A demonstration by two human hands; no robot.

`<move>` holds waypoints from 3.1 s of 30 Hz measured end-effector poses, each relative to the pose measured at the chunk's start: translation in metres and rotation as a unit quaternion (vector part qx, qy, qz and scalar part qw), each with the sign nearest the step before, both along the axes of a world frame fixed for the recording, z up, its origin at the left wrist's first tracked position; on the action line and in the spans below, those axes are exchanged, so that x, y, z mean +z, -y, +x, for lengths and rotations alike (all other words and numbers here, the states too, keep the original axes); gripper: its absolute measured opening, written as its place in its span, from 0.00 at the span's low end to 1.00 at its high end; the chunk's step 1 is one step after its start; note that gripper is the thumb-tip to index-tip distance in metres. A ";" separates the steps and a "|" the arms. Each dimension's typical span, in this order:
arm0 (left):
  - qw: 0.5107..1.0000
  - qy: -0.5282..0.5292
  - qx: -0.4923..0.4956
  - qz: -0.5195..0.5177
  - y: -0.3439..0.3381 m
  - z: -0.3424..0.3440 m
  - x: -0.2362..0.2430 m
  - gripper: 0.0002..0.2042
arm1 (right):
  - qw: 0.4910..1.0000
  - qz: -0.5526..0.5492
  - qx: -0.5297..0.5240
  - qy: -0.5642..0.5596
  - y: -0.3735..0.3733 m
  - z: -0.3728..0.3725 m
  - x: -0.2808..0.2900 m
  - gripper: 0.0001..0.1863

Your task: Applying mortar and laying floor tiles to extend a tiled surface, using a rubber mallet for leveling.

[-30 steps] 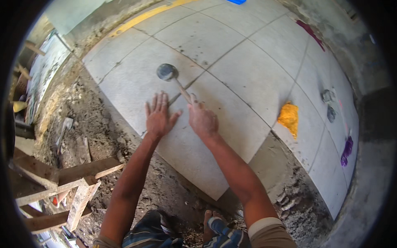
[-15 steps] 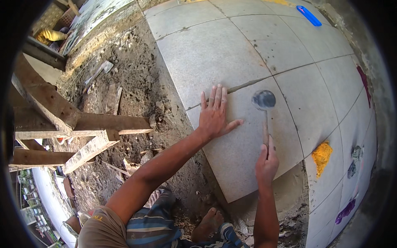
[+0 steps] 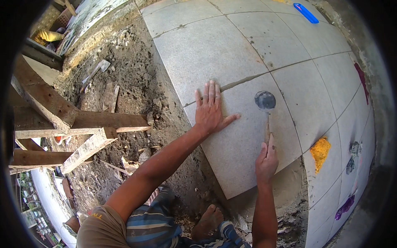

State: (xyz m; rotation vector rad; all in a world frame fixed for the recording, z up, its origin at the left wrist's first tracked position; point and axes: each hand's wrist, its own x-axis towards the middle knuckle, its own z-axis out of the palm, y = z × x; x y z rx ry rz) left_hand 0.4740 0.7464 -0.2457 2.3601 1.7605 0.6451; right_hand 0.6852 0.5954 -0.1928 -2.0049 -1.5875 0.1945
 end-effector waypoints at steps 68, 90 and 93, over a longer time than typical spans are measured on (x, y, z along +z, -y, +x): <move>0.997 -0.066 0.014 -0.037 -0.174 -0.060 0.001 0.57 | 0.986 -0.105 0.080 0.100 -0.309 -0.104 0.021 0.29; 0.997 -0.020 -0.069 -0.031 -0.154 -0.070 0.000 0.51 | 0.989 -0.013 0.122 -0.081 -0.145 -0.038 0.025 0.25; 0.975 0.170 -0.136 -0.042 -0.152 -0.081 0.002 0.43 | 0.993 -0.020 0.069 -0.091 -0.054 -0.006 0.025 0.25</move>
